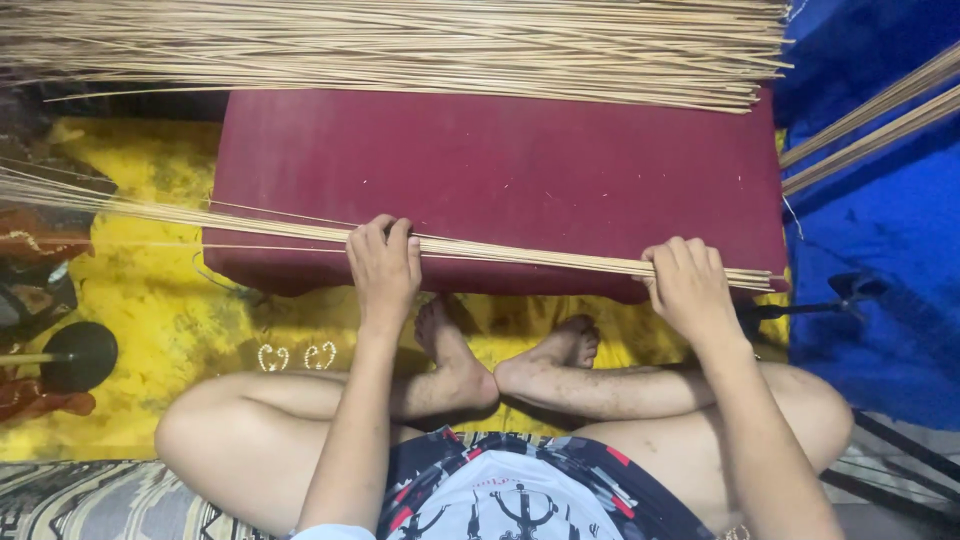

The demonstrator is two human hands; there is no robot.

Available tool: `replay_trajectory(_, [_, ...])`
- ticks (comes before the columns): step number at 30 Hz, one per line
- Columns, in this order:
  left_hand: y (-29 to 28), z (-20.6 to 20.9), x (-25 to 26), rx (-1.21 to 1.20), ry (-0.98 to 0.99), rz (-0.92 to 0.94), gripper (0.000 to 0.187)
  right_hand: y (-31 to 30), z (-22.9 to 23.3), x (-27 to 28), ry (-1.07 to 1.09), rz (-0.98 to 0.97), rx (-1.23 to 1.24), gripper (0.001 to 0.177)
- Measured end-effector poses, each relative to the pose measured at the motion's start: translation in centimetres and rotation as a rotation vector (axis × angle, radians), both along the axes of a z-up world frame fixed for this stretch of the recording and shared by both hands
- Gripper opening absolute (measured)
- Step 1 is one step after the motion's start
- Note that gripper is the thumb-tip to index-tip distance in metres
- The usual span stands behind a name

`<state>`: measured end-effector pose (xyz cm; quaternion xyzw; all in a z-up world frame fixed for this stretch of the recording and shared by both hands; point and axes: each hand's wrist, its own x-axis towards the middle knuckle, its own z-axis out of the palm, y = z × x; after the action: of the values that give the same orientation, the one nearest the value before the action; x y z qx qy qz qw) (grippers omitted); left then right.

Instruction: Bending and aligning thin wooden sticks into bundles on a low table while sitting on the floor.

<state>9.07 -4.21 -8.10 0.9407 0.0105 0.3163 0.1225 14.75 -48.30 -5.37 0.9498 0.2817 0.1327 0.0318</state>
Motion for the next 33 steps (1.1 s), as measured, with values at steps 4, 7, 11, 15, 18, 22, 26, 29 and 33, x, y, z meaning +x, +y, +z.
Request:
replay_trajectory(4, [0.0, -0.5, 0.1, -0.010, 0.002, 0.003, 0.023, 0.0, 1.4, 0.7, -0.012, 0.016, -0.035, 0.029])
replay_trajectory(7, [-0.2, 1.1, -0.2, -0.049, 0.017, -0.002, 0.024, 1.1, 5.2, 0.9, 0.157, -0.051, 0.048, 0.020])
replay_trajectory(11, [-1.5, 4.5, 0.1, -0.110, 0.134, -0.105, 0.035, 1.4, 6.5, 2.3, 0.074, -0.038, 0.077, 0.019])
replay_trajectory(15, [-3.7, 4.2, 1.3, 0.072, 0.200, -0.179, 0.039, 2.7, 6.2, 2.7, -0.041, 0.040, 0.090, 0.024])
replay_trajectory(18, [-3.1, 3.2, 2.1, -0.001, 0.201, -0.165, 0.029, 3.0, 6.2, 2.9, 0.011, 0.076, 0.174, 0.028])
replay_trajectory(22, [-2.5, 4.1, 2.0, -0.028, 0.204, -0.146, 0.029, -1.1, 5.3, 3.4, 0.032, 0.034, 0.237, 0.025])
replay_trajectory(26, [-2.7, 6.2, 2.0, -0.108, 0.327, -0.175, 0.032, -7.0, 2.4, 3.7, 0.109, -0.080, 0.487, 0.036])
replay_trajectory(29, [-3.1, 7.2, 2.0, -0.121, 0.365, -0.176, 0.040, -6.9, 0.6, 3.4, 0.241, -0.181, 0.910, 0.049])
replay_trajectory(33, [-3.2, 5.7, 2.0, -0.063, 0.340, -0.157, 0.046, -4.1, 1.5, 3.7, 0.486, -0.202, 1.860, 0.042])
